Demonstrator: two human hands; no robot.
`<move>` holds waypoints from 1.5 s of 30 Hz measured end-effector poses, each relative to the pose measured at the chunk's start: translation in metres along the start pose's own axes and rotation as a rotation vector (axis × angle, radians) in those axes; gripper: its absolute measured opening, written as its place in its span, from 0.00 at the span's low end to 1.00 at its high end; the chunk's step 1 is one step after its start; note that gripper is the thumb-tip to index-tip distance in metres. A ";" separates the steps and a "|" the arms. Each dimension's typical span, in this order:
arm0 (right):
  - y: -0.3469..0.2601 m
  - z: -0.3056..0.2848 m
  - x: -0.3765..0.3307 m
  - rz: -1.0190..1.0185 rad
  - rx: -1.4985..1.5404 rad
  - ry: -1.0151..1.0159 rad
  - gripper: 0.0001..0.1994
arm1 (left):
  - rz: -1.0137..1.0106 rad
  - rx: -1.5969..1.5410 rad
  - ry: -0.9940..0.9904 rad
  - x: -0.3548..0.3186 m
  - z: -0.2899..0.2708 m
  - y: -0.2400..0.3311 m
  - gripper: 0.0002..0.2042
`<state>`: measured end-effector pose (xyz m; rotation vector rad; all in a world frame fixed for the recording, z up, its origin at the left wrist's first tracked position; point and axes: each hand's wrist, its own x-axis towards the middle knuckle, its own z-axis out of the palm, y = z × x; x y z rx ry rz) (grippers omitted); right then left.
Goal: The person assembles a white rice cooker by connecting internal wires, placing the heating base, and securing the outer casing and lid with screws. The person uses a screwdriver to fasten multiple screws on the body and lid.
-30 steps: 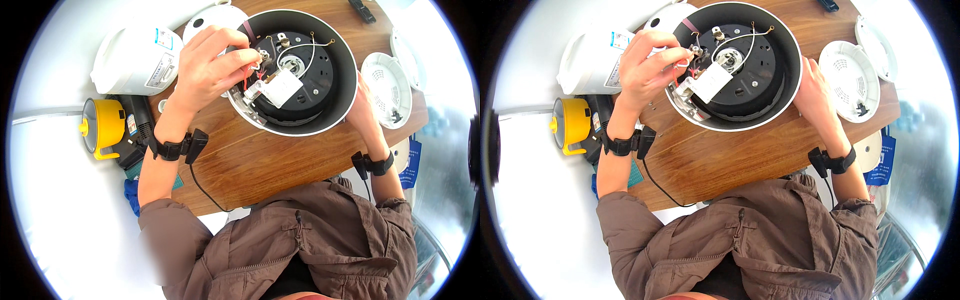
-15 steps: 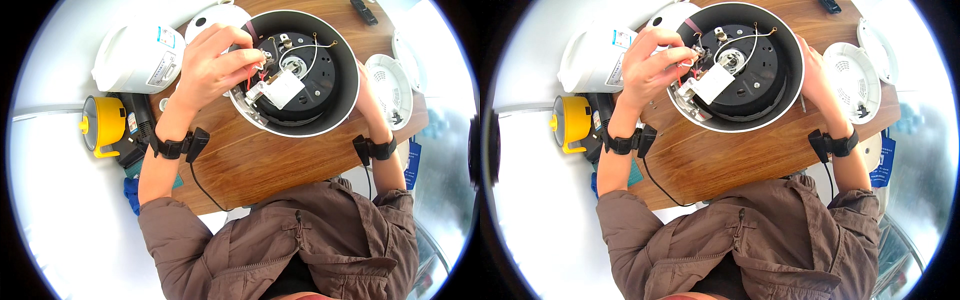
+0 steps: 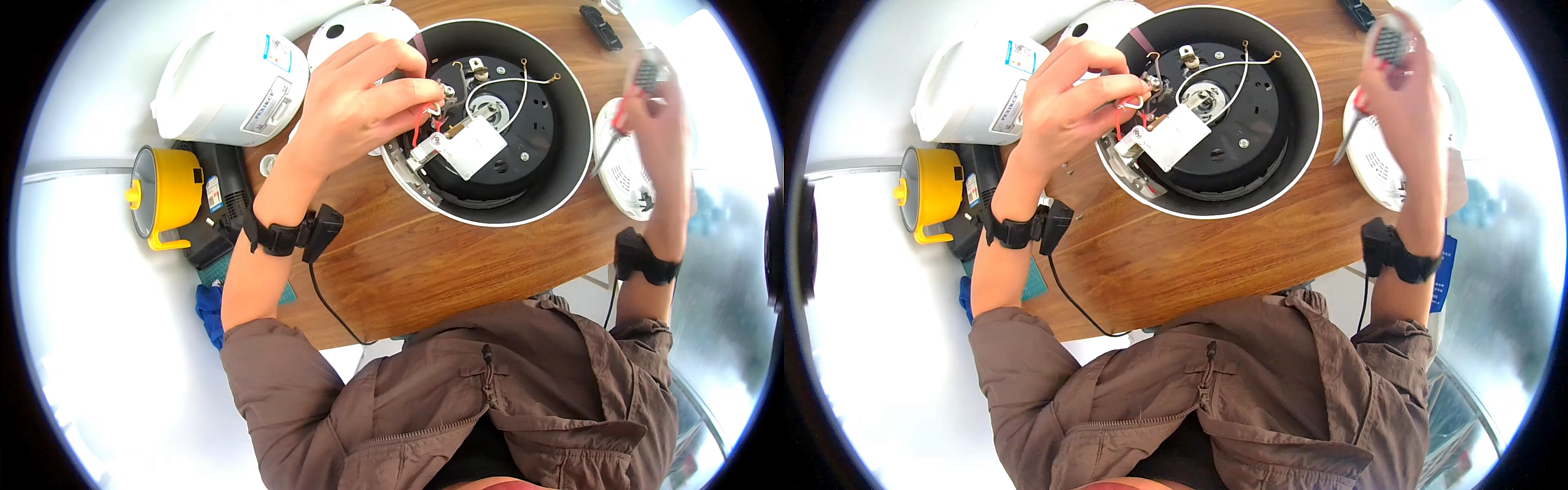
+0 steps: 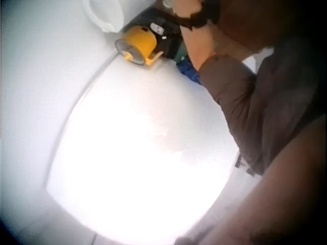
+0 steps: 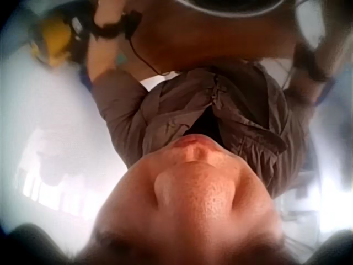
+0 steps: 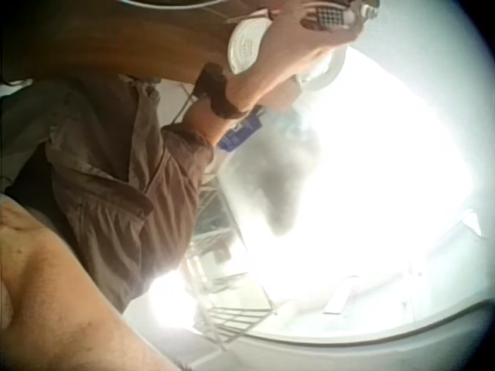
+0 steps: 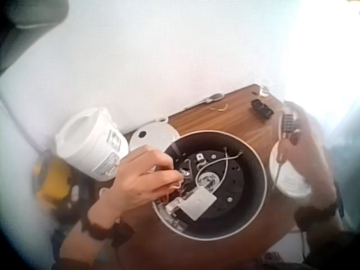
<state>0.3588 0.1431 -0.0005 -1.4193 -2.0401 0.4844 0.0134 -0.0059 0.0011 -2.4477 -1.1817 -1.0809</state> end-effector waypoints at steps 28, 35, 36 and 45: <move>-0.120 0.031 0.001 -0.607 0.845 0.131 0.41 | 0.017 -0.006 0.059 0.002 0.000 0.000 0.13; -0.116 0.035 0.004 -0.627 0.896 0.089 0.41 | 0.029 0.004 0.061 0.004 -0.001 -0.001 0.12; -0.116 0.035 0.005 -0.635 0.895 0.086 0.41 | 0.030 0.004 0.061 0.004 -0.001 -0.001 0.12; -0.131 0.023 0.020 -1.042 0.704 -0.016 0.40 | 0.041 0.021 0.034 0.000 -0.003 0.001 0.15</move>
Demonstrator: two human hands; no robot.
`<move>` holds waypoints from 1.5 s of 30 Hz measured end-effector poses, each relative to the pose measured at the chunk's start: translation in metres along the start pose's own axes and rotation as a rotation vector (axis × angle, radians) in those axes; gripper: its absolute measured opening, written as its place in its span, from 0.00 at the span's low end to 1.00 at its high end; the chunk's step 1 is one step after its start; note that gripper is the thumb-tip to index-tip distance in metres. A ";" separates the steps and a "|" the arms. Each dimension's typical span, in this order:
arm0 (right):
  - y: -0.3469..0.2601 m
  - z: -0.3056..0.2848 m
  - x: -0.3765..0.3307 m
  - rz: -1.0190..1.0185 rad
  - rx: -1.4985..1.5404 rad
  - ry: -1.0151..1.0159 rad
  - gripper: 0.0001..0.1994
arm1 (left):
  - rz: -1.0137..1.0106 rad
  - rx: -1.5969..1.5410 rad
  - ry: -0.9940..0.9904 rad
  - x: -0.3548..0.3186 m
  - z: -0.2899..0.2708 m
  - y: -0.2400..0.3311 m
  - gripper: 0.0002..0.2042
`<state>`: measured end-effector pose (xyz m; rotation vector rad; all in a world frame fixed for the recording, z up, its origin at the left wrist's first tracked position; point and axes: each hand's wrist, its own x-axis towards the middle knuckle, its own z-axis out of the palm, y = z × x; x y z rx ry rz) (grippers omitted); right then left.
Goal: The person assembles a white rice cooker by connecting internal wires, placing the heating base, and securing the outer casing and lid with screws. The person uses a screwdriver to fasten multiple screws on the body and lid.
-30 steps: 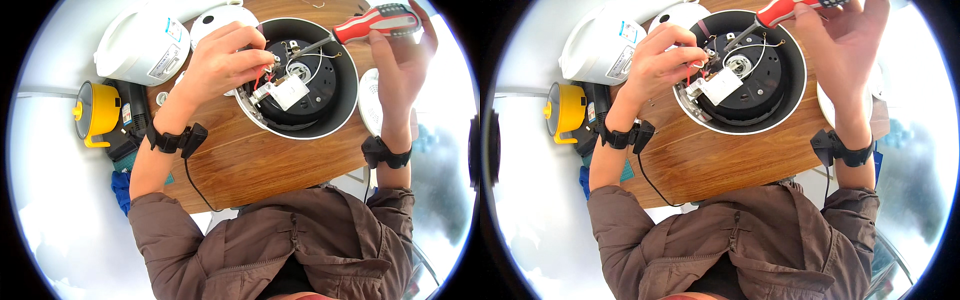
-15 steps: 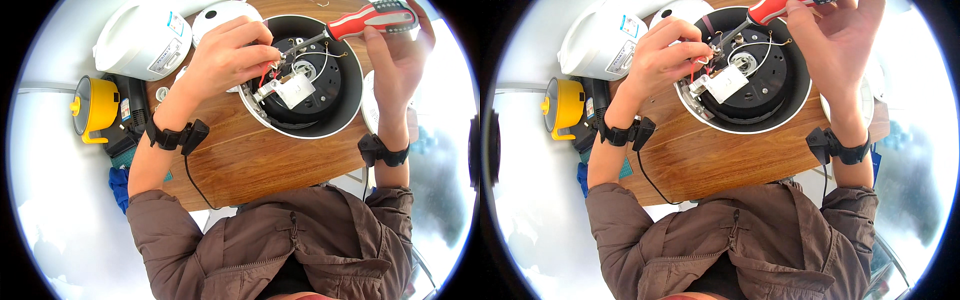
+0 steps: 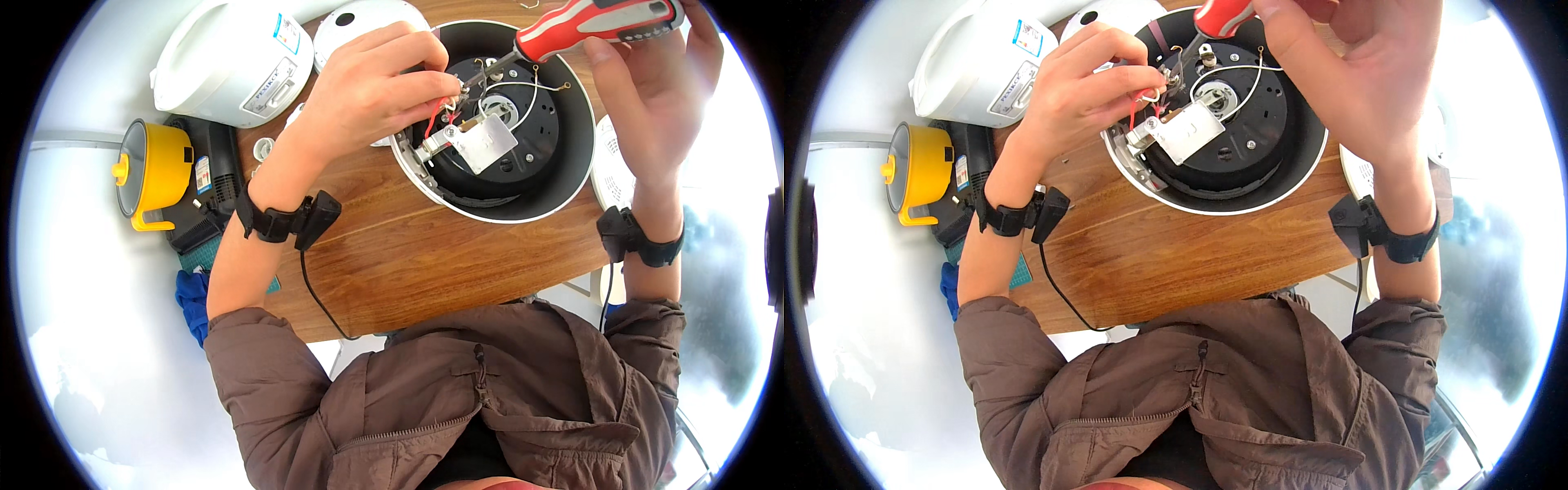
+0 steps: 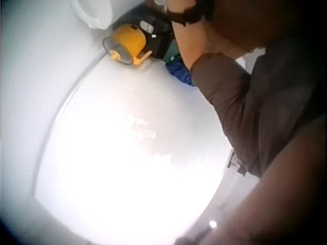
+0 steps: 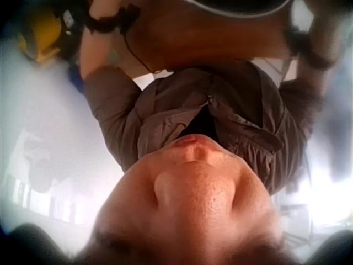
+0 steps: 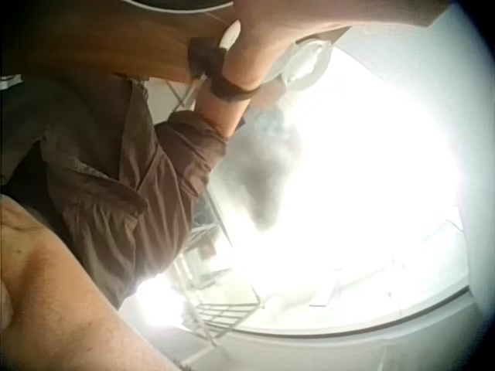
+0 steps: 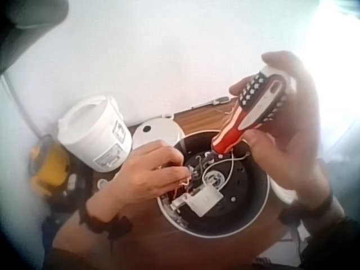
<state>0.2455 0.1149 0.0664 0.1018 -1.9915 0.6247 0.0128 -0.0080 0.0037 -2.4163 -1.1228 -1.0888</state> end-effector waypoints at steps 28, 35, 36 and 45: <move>-0.028 -0.027 0.097 -0.369 -0.252 -0.777 0.22 | -0.183 -0.015 -0.159 0.005 -0.021 0.017 0.09; -0.039 -0.037 0.091 -0.299 -0.298 -0.819 0.22 | -0.179 -0.087 -0.079 0.002 -0.009 0.014 0.09; -0.039 -0.038 0.091 -0.293 -0.299 -0.826 0.21 | -0.192 -0.085 -0.040 0.002 -0.007 0.017 0.09; -0.052 -0.044 0.074 -0.251 -0.323 -0.854 0.21 | -0.281 -0.140 -0.074 -0.005 -0.008 0.020 0.08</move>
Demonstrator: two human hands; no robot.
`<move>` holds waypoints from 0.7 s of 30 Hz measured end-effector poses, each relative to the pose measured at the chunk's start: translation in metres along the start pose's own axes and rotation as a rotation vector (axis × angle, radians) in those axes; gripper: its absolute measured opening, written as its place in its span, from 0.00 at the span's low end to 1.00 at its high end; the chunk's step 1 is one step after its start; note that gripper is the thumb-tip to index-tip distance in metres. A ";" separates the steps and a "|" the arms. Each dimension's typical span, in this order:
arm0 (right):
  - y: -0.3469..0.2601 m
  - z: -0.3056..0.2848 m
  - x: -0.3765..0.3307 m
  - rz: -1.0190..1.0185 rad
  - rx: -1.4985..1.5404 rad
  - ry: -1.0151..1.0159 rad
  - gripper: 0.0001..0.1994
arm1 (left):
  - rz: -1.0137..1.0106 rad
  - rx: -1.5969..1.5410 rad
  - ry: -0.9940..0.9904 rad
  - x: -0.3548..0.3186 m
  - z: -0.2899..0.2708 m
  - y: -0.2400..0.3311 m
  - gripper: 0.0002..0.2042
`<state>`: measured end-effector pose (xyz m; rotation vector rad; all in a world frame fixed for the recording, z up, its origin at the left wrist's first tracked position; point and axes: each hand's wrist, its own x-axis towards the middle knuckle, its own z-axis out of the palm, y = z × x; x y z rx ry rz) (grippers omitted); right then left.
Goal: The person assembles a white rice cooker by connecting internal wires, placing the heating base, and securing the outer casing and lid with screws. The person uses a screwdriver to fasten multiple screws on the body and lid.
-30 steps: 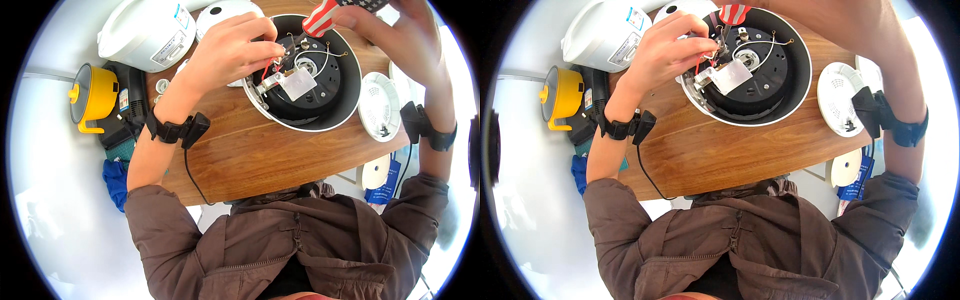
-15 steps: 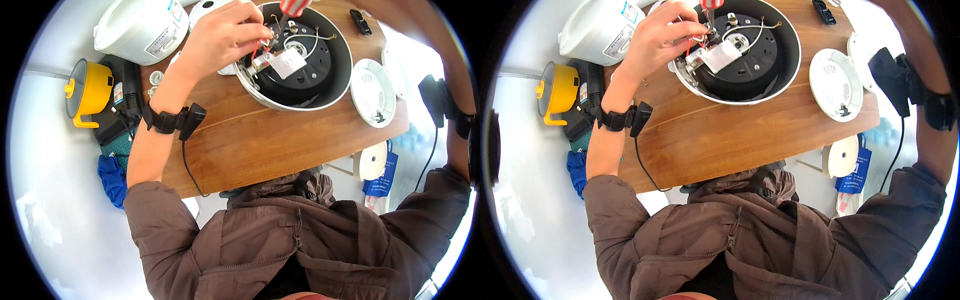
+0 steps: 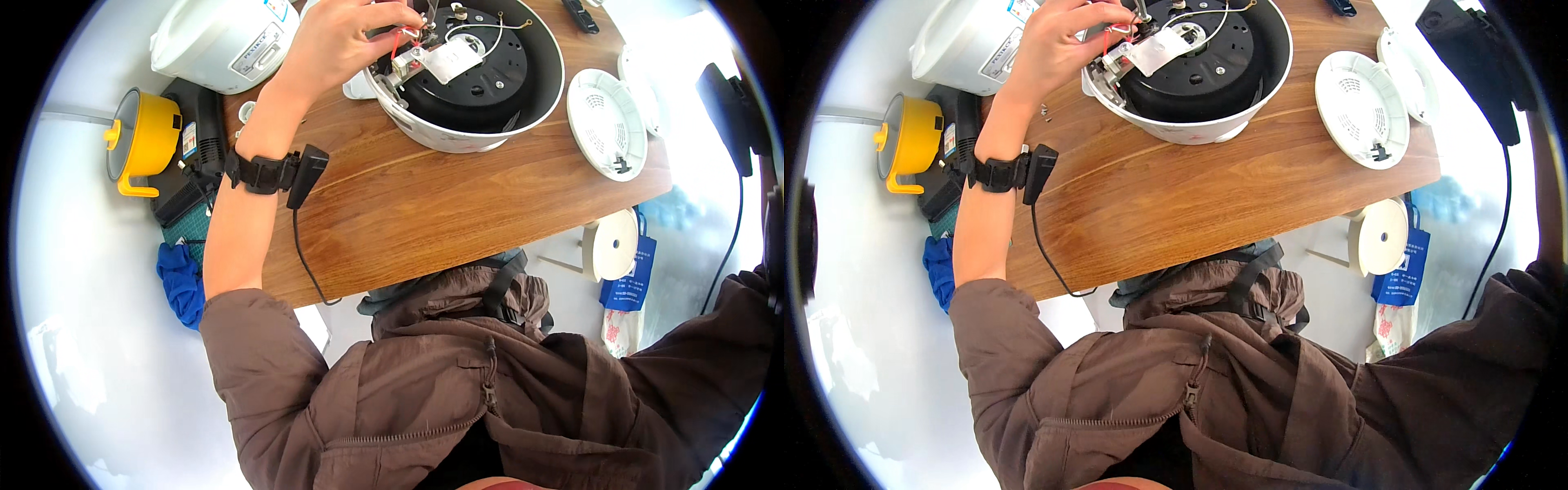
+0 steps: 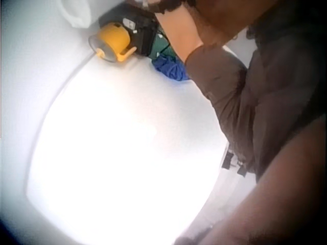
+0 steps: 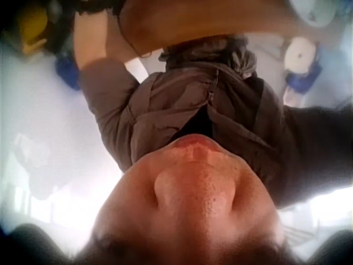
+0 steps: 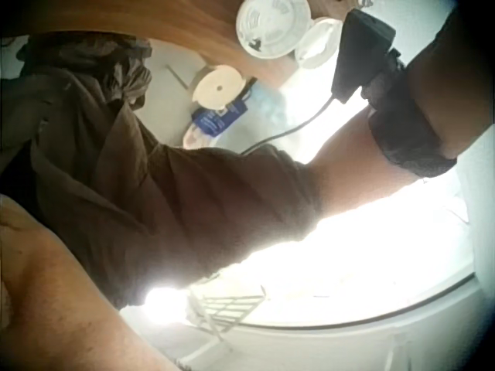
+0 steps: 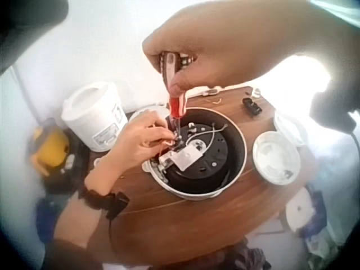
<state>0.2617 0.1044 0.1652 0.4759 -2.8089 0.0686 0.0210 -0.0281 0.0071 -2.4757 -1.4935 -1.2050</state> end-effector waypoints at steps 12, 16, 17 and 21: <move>-0.007 0.011 -0.003 0.004 0.025 -0.007 0.20 | -0.070 0.028 0.044 -0.015 -0.001 0.003 0.07; -0.015 0.006 -0.011 0.043 -0.001 -0.024 0.19 | -0.054 -0.018 0.038 0.001 0.004 0.008 0.08; -0.015 0.005 -0.013 0.049 0.000 -0.023 0.19 | -0.050 -0.031 0.040 0.002 0.005 0.007 0.08; -0.008 0.020 -0.004 -0.027 0.052 -0.001 0.19 | -0.100 0.052 0.037 -0.022 -0.009 0.010 0.08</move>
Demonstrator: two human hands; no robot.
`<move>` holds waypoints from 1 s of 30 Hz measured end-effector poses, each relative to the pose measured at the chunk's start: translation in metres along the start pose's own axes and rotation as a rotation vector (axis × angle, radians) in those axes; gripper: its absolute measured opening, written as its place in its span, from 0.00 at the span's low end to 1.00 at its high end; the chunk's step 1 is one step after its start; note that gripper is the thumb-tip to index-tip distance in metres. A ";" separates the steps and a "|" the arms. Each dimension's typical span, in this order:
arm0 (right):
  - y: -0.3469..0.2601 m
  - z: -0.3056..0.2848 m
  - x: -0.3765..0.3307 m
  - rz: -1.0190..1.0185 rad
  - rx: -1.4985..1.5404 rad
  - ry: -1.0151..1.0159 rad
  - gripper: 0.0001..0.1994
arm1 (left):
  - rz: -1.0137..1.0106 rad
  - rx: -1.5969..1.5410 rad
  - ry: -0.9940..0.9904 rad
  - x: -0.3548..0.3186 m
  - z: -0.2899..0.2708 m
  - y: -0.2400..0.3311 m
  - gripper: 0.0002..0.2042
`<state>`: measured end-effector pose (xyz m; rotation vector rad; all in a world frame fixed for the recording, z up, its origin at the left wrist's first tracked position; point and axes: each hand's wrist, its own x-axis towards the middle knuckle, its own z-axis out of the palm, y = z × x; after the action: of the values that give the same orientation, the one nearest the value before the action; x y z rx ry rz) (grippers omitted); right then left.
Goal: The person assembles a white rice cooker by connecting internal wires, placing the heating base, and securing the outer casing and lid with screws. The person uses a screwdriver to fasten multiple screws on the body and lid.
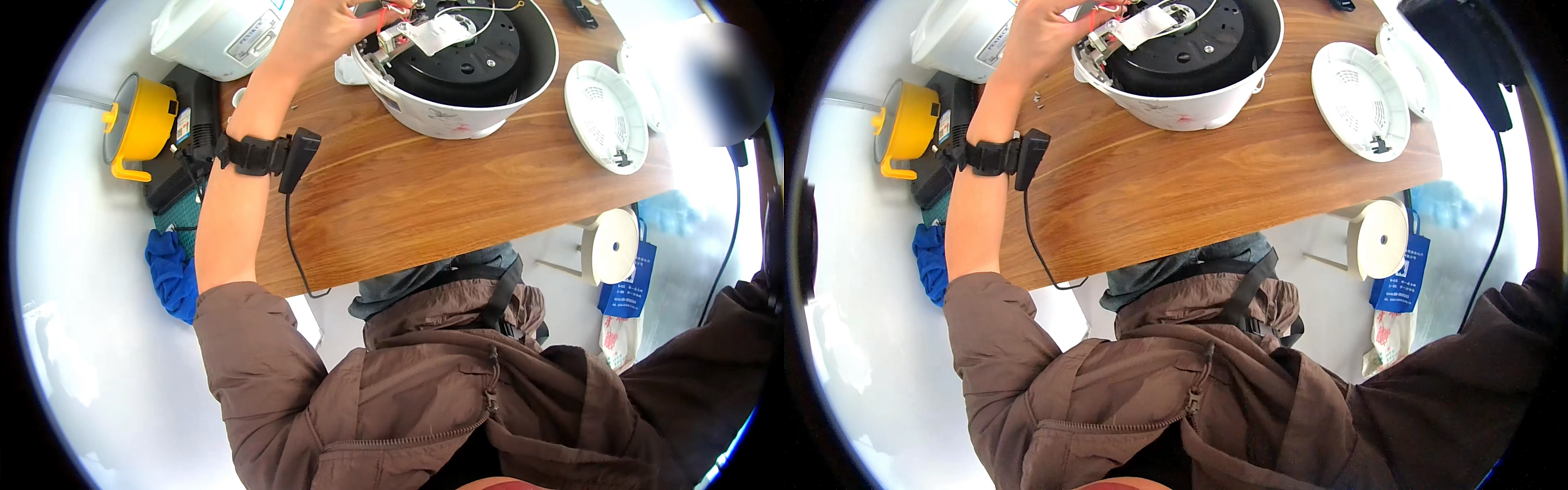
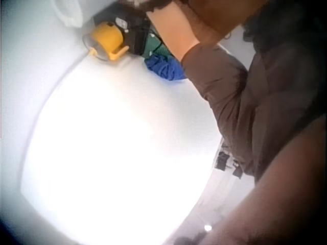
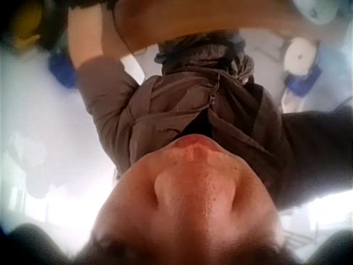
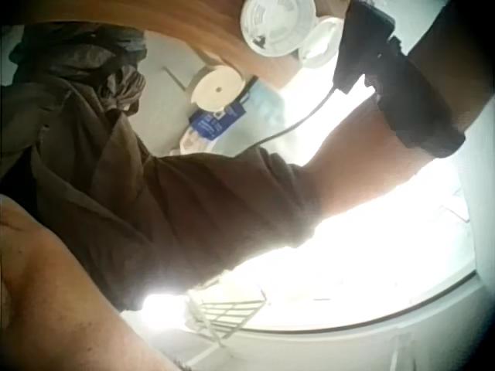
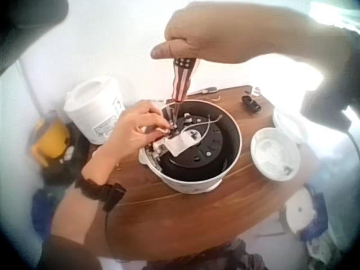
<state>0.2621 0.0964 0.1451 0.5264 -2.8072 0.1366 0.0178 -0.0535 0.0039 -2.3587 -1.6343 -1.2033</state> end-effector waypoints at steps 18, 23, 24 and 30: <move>-0.006 -0.010 -0.007 0.081 -0.058 -0.044 0.18 | 0.066 -0.067 0.032 0.018 0.016 -0.006 0.07; -0.004 -0.009 0.000 0.084 -0.066 -0.034 0.18 | 0.025 -0.050 0.027 0.018 0.014 0.001 0.05; -0.003 -0.009 0.003 0.080 -0.065 -0.027 0.18 | 0.027 -0.032 0.030 0.016 0.013 0.001 0.05; 0.012 -0.019 0.019 0.116 -0.089 -0.006 0.18 | 0.069 0.017 0.113 0.021 0.011 -0.001 0.06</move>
<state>0.2457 0.1034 0.1682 0.3436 -2.8343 0.0327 0.0262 -0.0318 0.0090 -2.2719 -1.5109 -1.2792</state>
